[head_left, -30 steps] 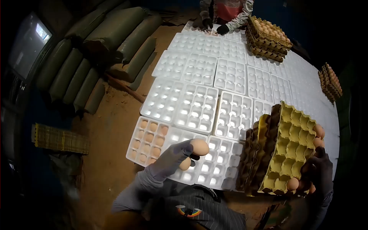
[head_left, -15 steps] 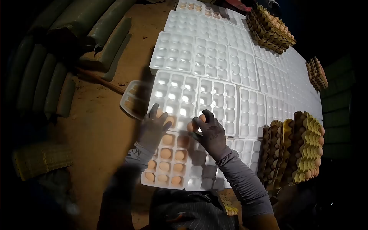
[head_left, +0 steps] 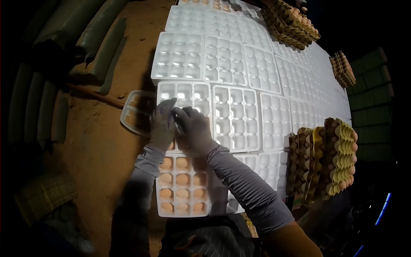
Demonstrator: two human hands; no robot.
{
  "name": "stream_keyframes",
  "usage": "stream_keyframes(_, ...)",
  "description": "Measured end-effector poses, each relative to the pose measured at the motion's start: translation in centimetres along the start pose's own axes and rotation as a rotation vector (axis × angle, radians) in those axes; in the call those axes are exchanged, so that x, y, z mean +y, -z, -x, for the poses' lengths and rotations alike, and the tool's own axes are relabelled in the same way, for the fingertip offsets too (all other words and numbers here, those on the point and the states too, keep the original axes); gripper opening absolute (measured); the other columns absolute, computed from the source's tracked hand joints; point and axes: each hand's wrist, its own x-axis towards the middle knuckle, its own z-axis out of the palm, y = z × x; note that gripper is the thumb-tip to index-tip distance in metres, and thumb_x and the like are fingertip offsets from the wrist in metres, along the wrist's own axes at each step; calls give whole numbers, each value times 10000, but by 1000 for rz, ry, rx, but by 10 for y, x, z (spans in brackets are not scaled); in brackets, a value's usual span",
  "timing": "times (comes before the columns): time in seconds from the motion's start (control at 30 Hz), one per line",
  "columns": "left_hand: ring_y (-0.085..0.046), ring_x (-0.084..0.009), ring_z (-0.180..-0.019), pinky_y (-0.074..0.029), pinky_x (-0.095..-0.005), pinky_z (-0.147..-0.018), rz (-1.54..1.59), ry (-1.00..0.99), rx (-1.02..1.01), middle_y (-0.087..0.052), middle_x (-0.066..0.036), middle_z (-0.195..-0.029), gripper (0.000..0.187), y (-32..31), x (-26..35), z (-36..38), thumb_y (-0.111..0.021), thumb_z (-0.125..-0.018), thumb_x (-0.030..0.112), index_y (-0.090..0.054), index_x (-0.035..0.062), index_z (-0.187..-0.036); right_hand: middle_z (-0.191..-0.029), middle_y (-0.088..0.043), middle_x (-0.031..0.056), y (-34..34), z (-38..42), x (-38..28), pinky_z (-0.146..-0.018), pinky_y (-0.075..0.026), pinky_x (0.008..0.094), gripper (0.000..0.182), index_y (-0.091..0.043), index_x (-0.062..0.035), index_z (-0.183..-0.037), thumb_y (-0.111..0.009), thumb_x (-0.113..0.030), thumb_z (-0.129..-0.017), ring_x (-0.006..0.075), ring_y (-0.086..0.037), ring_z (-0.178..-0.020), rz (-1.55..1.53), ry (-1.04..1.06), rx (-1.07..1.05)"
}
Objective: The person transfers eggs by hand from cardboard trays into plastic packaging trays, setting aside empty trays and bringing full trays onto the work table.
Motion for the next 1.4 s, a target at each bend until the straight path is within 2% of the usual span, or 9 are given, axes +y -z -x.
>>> stream_keyframes(0.2, -414, -420, -1369, -363, -426, -1126, 280, 484, -11, -419, -276, -1486, 550, -5, -23, 27, -490, -1050, 224, -344, -38, -1510, -1126, -605, 143, 45, 38, -8, -893, -499, 396, 418, -546, -97, -1342, -531, -12, -933, 299, -613, -1000, -435, -335, 167)
stream_keyframes(0.27, -384, -365, -1431, -339, -392, -1147, 455, 480, -97, -344, -275, -1564, 595, -8, -31, 30, -488, -1061, 246, -284, -42, -1540, -1160, -618, 99, 90, 78, -27, -934, -487, 310, 344, -562, -52, -1342, -487, -43, -1006, 203, -613, -1078, -634, -461, 51)
stream_keyframes(0.37, -432, -312, -1395, -376, -382, -1128, 220, 368, 10, -406, -223, -1524, 582, -1, -15, -9, -533, -1044, 237, -327, -18, -1526, -1178, -636, 117, 147, 152, -47, -894, -523, 383, 338, -580, -99, -1328, -591, -114, -991, 272, -641, -1034, -731, -383, -88)
stream_keyframes(0.47, -505, -257, -1335, -437, -374, -1087, 377, 92, 111, -513, -168, -1445, 525, -4, 107, -64, -578, -1026, 208, -431, 8, -1488, -1152, -647, 89, 208, 202, -65, -856, -531, 390, 289, -614, -109, -1266, -627, -145, -979, 288, -636, -1018, -658, -328, -138)
stream_keyframes(0.67, -688, -223, -1081, -513, -328, -959, 531, -397, -505, -712, -125, -1200, 320, -72, 444, -82, -643, -981, 177, -668, 51, -1275, -1250, -645, 101, 316, 274, -53, -918, -523, 412, 378, -606, -107, -1293, -687, -202, -936, 296, -632, -1113, -554, -139, -157)
stream_keyframes(0.93, -682, -365, -1028, -535, -418, -910, 143, -588, -642, -702, -205, -1145, 457, -253, 646, -107, -638, -960, 370, -627, 97, -1326, -1022, -738, 92, 600, 345, 62, -816, -585, 284, 261, -710, -45, -1125, -765, -102, -877, 156, -706, -922, -256, -248, 266)
stream_keyframes(1.1, -701, -331, -934, -547, -400, -883, 130, -460, -660, -735, -164, -1000, 408, -270, 659, -110, -644, -952, 275, -620, 127, -1331, -1071, -736, 72, 685, 305, 210, -820, -567, 297, 299, -695, -74, -1189, -706, -196, -916, 171, -698, -895, -29, -368, 250)
stream_keyframes(1.3, -682, -226, -876, -597, -364, -824, 1242, 485, -791, -642, -95, -1019, 328, -245, 640, -120, -547, -1025, 339, -621, 38, -1136, -1119, -730, 110, 676, 262, 291, -905, -551, 309, 436, -630, -121, -1327, -714, -188, -904, 198, -696, -990, -90, -250, -25)
stream_keyframes(1.4, -685, -210, -821, -579, -343, -763, 262, 26, -935, -652, -128, -1031, 487, -237, 683, -103, -622, -973, 463, -653, -20, -1029, -1046, -718, 83, 679, 258, 298, -918, -543, 306, 409, -632, -52, -1304, -703, -164, -917, 178, -678, -974, -462, -375, 227)
